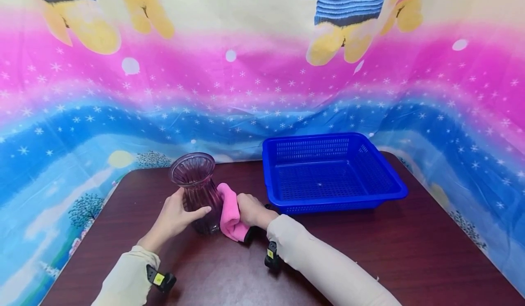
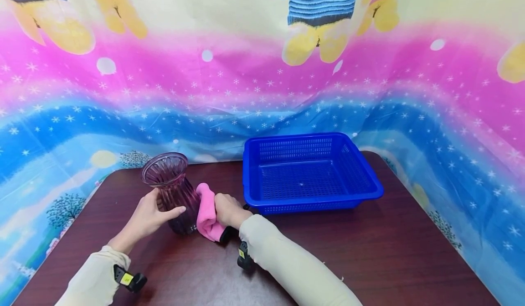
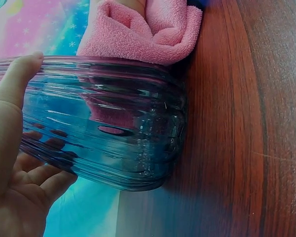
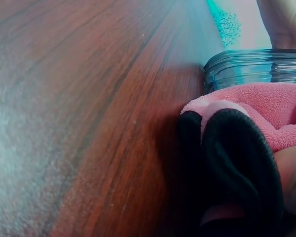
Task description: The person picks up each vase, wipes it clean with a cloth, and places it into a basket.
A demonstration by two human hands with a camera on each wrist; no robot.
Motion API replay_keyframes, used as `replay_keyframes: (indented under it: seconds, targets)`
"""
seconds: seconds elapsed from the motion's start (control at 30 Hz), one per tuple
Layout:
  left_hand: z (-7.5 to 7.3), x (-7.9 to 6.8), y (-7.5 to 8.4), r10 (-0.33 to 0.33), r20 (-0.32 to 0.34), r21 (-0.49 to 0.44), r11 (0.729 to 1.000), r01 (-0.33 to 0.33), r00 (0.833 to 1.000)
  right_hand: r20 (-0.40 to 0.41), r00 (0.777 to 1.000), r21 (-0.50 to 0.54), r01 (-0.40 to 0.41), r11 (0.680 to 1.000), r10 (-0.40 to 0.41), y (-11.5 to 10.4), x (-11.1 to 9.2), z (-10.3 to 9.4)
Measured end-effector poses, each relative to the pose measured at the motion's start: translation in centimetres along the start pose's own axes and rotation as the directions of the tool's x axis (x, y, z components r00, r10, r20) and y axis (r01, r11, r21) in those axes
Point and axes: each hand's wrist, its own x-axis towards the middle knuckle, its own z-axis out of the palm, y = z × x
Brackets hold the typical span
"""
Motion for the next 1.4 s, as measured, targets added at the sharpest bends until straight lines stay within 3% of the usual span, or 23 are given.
replay_keyframes:
  seconds: [0.33, 0.97, 1.4]
  targets:
    - [0.14, -0.18, -0.11, -0.002, 0.005, 0.002, 1.0, 0.002, 1.0, -0.005, 1.0, 0.021, 0.0, 1.0, 0.001, 0.25, -0.24, 0.22]
    - [-0.24, -0.28, 0.12, 0.005, 0.027, -0.012, 1.0, -0.005, 1.0, -0.037, 0.996, 0.024, 0.08, 0.997, -0.079, 0.47, -0.16, 0.69]
    - [-0.11, -0.17, -0.01, -0.002, 0.02, -0.022, 1.0, 0.002, 1.0, -0.032, 0.998, 0.029, 0.064, 0.998, -0.063, 0.47, -0.15, 0.55]
